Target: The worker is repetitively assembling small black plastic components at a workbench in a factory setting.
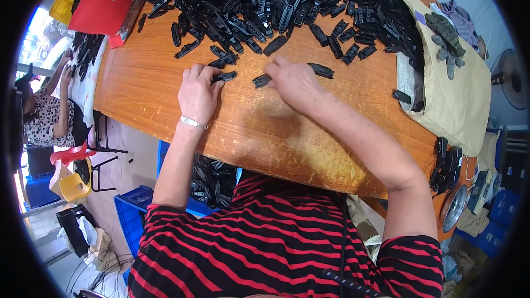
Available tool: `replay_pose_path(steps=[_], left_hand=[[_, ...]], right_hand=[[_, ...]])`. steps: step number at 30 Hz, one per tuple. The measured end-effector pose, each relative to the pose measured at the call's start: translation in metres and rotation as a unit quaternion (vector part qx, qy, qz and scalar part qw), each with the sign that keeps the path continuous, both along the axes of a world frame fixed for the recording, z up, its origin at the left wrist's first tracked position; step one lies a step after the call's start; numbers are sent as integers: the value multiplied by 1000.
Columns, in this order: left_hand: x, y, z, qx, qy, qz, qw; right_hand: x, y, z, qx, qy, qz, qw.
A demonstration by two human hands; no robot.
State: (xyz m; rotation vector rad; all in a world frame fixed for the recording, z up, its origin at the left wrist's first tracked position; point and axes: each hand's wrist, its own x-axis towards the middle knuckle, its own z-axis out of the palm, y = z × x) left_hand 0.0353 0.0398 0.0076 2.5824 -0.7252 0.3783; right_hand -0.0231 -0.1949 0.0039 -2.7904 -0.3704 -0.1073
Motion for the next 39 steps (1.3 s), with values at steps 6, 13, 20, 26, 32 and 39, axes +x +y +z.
replay_pose_path(steps=[6, 13, 20, 26, 32, 39], left_hand=[[-3, -5, 11, -50, 130, -16, 990], [-10, -26, 21, -407, 490, -82, 767], [-25, -30, -6, -406, 421, -53, 809], [-29, -35, -13, -356, 354, -7, 865], [-17, -33, -19, -298, 395, 22, 869], [0, -37, -5, -150, 400, -4, 904]], right_hand=[[-9, 24, 12, 115, -30, -13, 993], [0, 6, 16, 250, -72, 77, 962], [-9, 6, 22, 435, 292, -148, 839], [2, 7, 22, 386, 303, -162, 856], [12, 3, 25, 380, 380, -176, 825], [30, -1, 33, 315, 438, -179, 823]])
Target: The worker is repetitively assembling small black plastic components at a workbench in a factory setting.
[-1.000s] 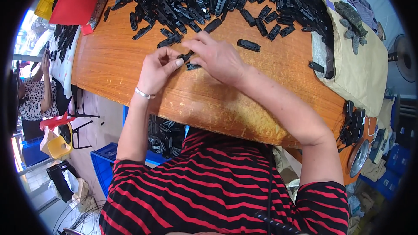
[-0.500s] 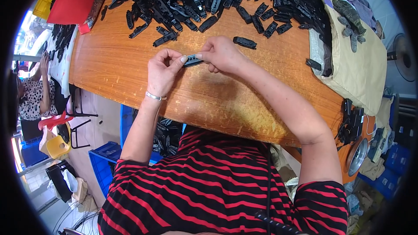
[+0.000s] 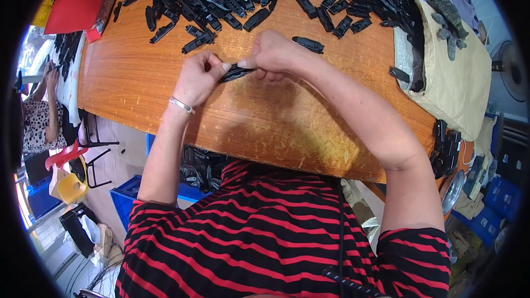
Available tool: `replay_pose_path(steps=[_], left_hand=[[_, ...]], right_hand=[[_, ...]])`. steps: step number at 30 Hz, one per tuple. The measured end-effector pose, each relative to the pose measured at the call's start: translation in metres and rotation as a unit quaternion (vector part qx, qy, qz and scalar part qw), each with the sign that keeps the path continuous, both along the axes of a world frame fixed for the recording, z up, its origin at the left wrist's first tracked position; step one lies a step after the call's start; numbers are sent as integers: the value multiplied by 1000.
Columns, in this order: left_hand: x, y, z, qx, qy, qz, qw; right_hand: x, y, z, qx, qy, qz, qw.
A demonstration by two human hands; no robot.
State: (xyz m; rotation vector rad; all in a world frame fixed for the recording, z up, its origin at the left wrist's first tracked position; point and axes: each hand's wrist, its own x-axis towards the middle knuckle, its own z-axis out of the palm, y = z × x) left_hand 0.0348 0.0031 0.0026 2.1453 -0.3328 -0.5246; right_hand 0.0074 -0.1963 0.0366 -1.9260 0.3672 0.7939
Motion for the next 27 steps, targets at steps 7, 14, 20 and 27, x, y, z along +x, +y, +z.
replay_pose_path(steps=[7, 14, 20, 27], left_hand=[[-22, -1, -1, 37, -137, -9, 990], [-20, 0, 3, 45, -106, 10, 993], [-50, 75, 23, -10, -42, -50, 998], [-54, 179, 63, 116, -94, -133, 980]], right_hand=[[-14, 3, -9, -65, -95, 36, 993], [-26, 13, -19, -56, -121, -2, 991], [-80, 26, -15, 21, -241, 52, 969], [-75, -44, -6, -333, -460, 2, 823]])
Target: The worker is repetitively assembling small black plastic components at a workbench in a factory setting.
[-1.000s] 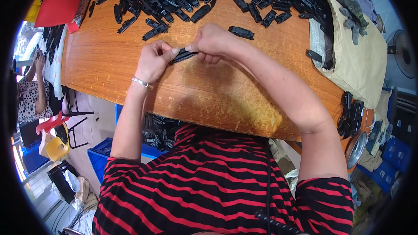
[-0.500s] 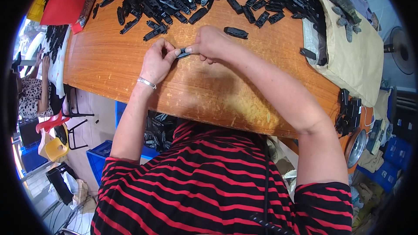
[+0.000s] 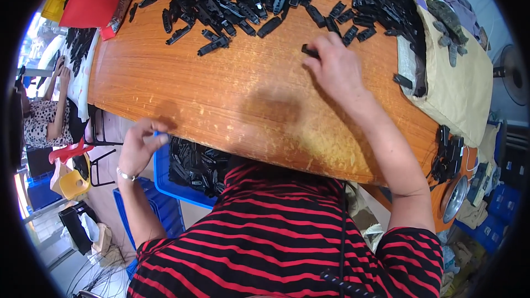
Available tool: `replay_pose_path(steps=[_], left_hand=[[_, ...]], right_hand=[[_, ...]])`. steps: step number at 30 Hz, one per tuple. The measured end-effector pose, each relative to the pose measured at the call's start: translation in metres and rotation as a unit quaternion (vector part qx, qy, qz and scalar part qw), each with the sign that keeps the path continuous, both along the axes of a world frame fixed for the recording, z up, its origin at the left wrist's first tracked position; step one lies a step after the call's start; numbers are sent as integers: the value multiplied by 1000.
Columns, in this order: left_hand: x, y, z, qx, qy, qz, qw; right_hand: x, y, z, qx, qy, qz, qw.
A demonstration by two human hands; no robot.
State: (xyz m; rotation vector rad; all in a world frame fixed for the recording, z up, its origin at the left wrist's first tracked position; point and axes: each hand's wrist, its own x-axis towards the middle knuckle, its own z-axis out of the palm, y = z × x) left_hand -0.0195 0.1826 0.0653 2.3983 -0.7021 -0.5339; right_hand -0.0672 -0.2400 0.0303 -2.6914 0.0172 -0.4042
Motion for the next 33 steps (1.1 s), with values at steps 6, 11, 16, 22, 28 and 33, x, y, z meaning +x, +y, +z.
replay_pose_path(steps=[6, 11, 16, 22, 28, 33], left_hand=[[54, -112, -41, -96, -284, 119, 947], [80, -154, -68, -51, -364, 85, 926], [82, -159, -73, -51, -360, 90, 927], [68, -158, -66, -60, -336, 68, 937], [60, -155, -76, -72, -316, 67, 944], [52, -155, -69, -94, -303, 67, 946]], right_hand=[[12, -4, -11, -44, 57, -35, 997], [20, 21, -14, -15, 103, -3, 995], [23, 54, -20, 21, 74, 91, 993], [34, 66, -28, 3, 57, 157, 986], [30, 48, -29, -13, 61, 180, 982], [21, 55, -14, 63, 65, 159, 983]])
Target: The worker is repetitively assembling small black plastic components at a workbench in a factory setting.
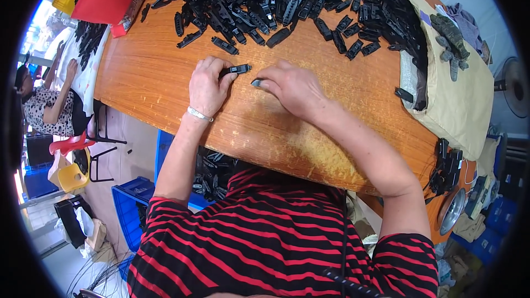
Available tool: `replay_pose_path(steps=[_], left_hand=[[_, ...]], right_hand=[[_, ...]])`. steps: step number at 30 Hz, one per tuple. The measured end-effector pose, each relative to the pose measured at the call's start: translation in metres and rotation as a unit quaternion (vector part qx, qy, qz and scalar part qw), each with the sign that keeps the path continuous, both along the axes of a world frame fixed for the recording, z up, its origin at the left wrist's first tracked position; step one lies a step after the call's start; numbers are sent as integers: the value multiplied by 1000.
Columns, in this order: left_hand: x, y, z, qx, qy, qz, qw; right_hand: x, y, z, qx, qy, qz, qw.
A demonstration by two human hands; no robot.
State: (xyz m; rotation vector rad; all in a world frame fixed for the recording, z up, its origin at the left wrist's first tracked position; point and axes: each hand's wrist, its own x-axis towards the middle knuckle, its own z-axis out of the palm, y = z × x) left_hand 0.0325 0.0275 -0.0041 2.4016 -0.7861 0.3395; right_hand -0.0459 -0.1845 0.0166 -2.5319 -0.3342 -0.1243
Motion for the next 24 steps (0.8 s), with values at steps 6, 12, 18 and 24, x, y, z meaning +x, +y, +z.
replay_pose_path(steps=[6, 12, 18, 24], left_hand=[[-8, 1, 6, -33, 46, -10, 998], [-12, 6, 19, -91, 200, -35, 975], [-20, -1, 20, -267, 461, -95, 841], [-28, -14, 14, -349, 492, -56, 796]], right_hand=[[8, 16, -18, 17, 79, -52, 995], [9, 13, -18, -116, -19, -18, 993], [0, 4, 7, 69, -158, -10, 985], [-13, -1, 8, 256, 173, -56, 950]])
